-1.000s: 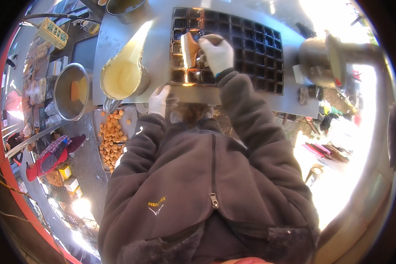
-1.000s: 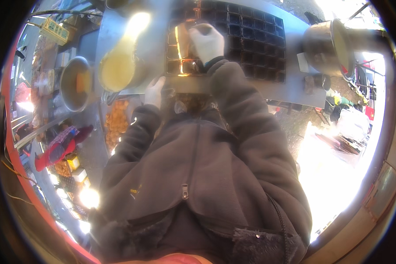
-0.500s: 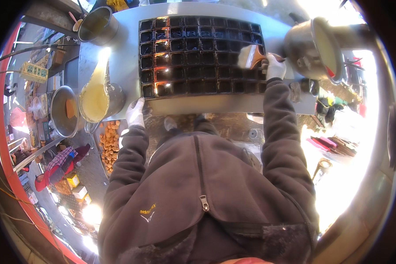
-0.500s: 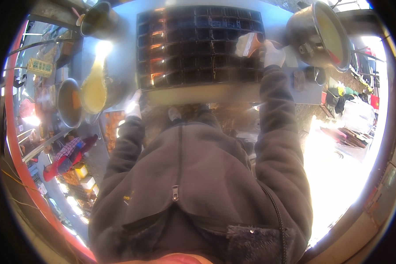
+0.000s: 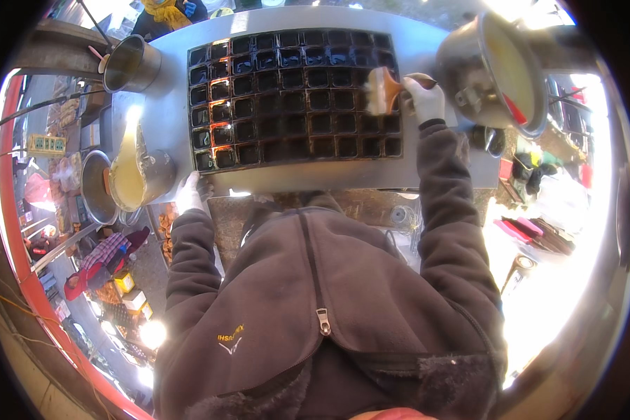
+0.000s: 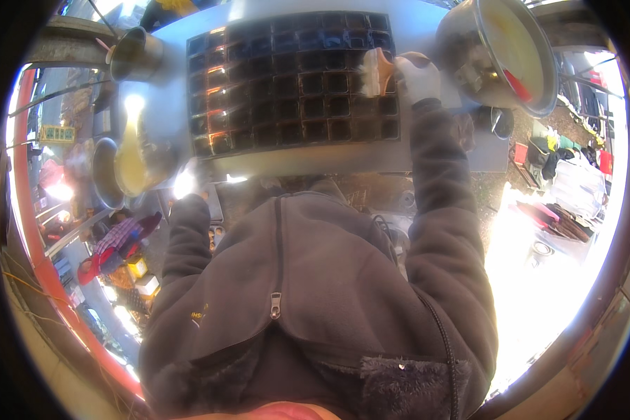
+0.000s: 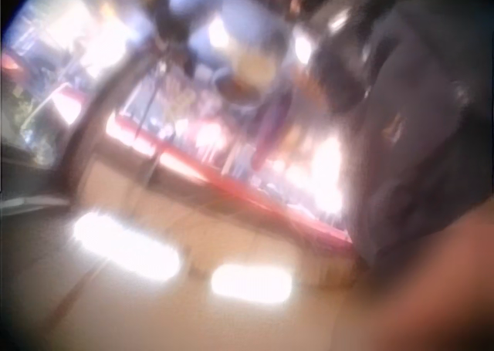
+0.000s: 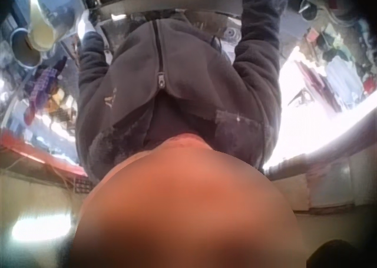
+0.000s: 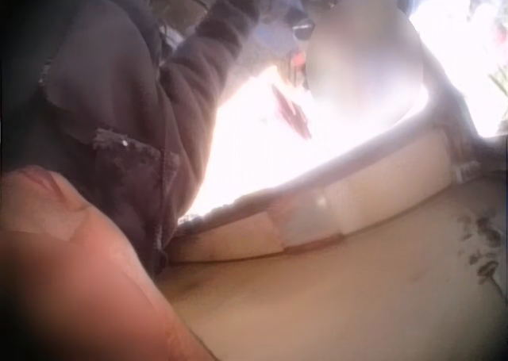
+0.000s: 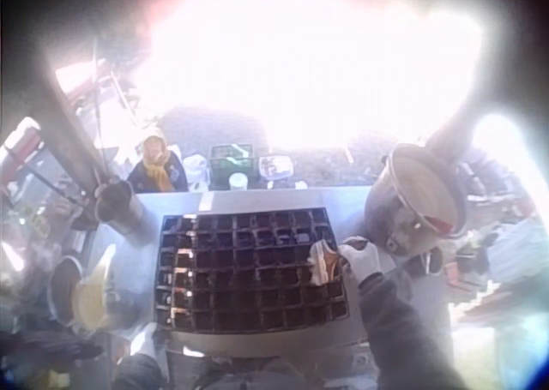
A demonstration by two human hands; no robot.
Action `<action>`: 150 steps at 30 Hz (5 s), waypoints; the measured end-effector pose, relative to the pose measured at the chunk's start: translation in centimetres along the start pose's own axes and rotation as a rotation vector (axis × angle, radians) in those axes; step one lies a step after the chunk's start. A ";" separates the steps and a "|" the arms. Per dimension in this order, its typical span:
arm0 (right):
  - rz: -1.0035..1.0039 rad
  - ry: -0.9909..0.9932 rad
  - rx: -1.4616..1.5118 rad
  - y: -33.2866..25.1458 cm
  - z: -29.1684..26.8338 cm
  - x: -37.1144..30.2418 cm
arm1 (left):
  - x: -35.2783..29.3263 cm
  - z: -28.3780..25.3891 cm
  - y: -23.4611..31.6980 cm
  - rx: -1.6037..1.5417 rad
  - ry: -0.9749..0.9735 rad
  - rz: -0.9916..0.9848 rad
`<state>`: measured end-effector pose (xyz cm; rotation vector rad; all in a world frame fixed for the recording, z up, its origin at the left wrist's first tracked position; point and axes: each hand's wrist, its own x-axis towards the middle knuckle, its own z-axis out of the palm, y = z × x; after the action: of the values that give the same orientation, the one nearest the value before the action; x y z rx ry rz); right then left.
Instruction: The person pours batter from a metal pitcher into a multi-cavity mold using a ladle to guide the flow. They refill the pitcher from a larger pot and repeat the process, then place the filled mold into a warmer.
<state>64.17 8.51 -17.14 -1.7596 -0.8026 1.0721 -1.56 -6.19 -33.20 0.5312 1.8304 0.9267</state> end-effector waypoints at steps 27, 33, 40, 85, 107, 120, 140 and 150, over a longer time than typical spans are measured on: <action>-0.346 0.065 -0.746 -4.9 9.9 -5.9 | -1.7 -5.0 9.5 -0.138 -0.036 -0.143; -0.821 0.044 -0.896 -3.4 23.7 -10.1 | -0.3 -6.4 8.5 -0.232 -0.188 -0.200; -0.970 -0.090 -0.840 -5.3 39.9 -15.2 | -0.8 -8.0 8.1 -0.208 -0.146 -0.176; -0.157 0.249 -0.064 -5.2 5.6 12.4 | -1.7 -0.5 6.2 -0.098 0.052 -0.074; -0.869 -0.132 -0.865 -11.2 45.2 -5.2 | -0.3 -6.2 7.6 -0.230 -0.078 -0.068; -0.736 -0.191 -0.685 -18.8 63.8 -7.6 | 1.2 -9.5 6.1 -0.347 -0.146 -0.058; -0.118 -0.367 0.091 -23.6 68.5 -9.1 | 8.4 -27.7 6.3 -0.882 0.417 0.329; 0.338 -0.840 0.163 -9.5 53.0 -15.1 | 6.2 -21.4 20.6 -1.034 -0.045 0.113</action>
<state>9.10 18.22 -15.28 -1.3010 -0.8757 2.1046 -24.42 3.10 -15.54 -0.0078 1.0578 1.7314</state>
